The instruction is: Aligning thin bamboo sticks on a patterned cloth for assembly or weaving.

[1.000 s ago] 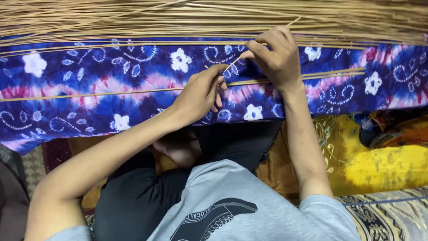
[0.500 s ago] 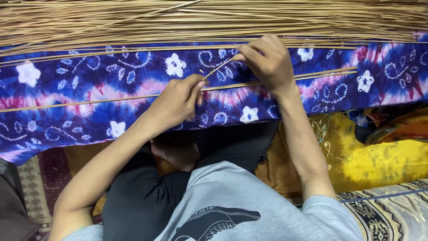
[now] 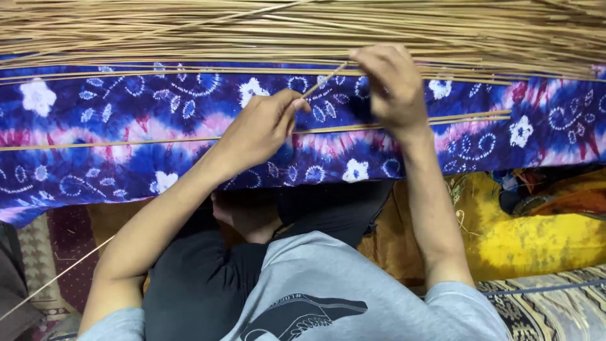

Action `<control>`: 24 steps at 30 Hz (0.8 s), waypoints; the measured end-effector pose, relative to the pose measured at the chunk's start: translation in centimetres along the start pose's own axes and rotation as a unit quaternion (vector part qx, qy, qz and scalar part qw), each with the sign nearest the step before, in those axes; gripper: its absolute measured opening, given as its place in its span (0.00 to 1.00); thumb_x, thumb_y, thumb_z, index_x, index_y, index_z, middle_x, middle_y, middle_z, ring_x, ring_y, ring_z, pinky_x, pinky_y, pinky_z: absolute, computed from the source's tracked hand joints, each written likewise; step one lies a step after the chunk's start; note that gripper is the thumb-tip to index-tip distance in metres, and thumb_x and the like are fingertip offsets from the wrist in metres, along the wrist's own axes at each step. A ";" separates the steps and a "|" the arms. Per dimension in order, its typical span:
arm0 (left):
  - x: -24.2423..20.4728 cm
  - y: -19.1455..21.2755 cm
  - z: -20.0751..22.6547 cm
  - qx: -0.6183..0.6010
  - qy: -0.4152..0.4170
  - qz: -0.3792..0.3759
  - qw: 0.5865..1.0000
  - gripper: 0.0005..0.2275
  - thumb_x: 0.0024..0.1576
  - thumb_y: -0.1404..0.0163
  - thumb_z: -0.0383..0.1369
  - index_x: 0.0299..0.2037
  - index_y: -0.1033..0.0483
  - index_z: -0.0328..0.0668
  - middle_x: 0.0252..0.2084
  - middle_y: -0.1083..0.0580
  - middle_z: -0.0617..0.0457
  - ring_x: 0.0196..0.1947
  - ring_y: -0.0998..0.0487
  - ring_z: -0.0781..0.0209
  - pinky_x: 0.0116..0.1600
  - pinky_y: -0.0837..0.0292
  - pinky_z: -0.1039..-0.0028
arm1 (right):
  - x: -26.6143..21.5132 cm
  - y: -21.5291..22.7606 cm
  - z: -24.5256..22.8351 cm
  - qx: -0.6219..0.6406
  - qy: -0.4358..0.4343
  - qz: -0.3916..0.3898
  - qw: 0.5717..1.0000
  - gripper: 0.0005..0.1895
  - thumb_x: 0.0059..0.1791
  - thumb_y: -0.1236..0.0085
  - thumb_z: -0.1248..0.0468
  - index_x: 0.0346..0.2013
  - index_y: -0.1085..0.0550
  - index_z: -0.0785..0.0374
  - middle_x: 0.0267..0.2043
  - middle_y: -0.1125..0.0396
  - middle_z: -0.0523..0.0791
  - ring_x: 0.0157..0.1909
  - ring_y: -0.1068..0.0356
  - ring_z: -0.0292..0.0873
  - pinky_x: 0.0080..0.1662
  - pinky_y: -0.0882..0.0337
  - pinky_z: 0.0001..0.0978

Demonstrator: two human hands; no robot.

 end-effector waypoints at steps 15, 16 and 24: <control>-0.4 -3.3 -3.7 0.165 -0.019 0.023 0.986 0.13 0.71 0.66 0.36 0.46 0.30 0.36 0.31 0.22 0.35 0.34 0.19 0.29 0.38 0.23 0.45 | 1.2 1.2 -2.2 0.043 -0.030 -0.037 0.998 0.09 0.55 0.43 0.76 0.46 0.22 0.63 0.43 0.23 0.50 0.44 0.23 0.56 0.42 0.24 0.46; -0.5 -2.7 -3.1 0.169 -0.023 0.028 0.985 0.13 0.71 0.66 0.36 0.46 0.30 0.36 0.31 0.22 0.35 0.34 0.19 0.29 0.38 0.23 0.45 | 1.9 1.6 -3.5 0.040 -0.024 -0.033 0.998 0.09 0.55 0.43 0.76 0.46 0.22 0.63 0.43 0.23 0.50 0.44 0.23 0.56 0.42 0.24 0.46; -1.2 -2.1 -3.2 0.194 -0.019 -0.009 0.981 0.07 0.65 0.60 0.30 0.39 0.29 0.36 0.31 0.22 0.37 0.33 0.18 0.30 0.37 0.23 0.47 | 1.1 -2.6 -7.7 0.026 0.016 -0.103 0.994 0.09 0.55 0.47 0.73 0.49 0.23 0.64 0.47 0.25 0.49 0.49 0.24 0.52 0.47 0.25 0.42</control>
Point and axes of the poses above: each hand's wrist, its own x-axis towards the middle knuckle, its own y-axis out of the back of the hand, z = x × y, the point moved 5 cm from there along x, towards the middle knuckle
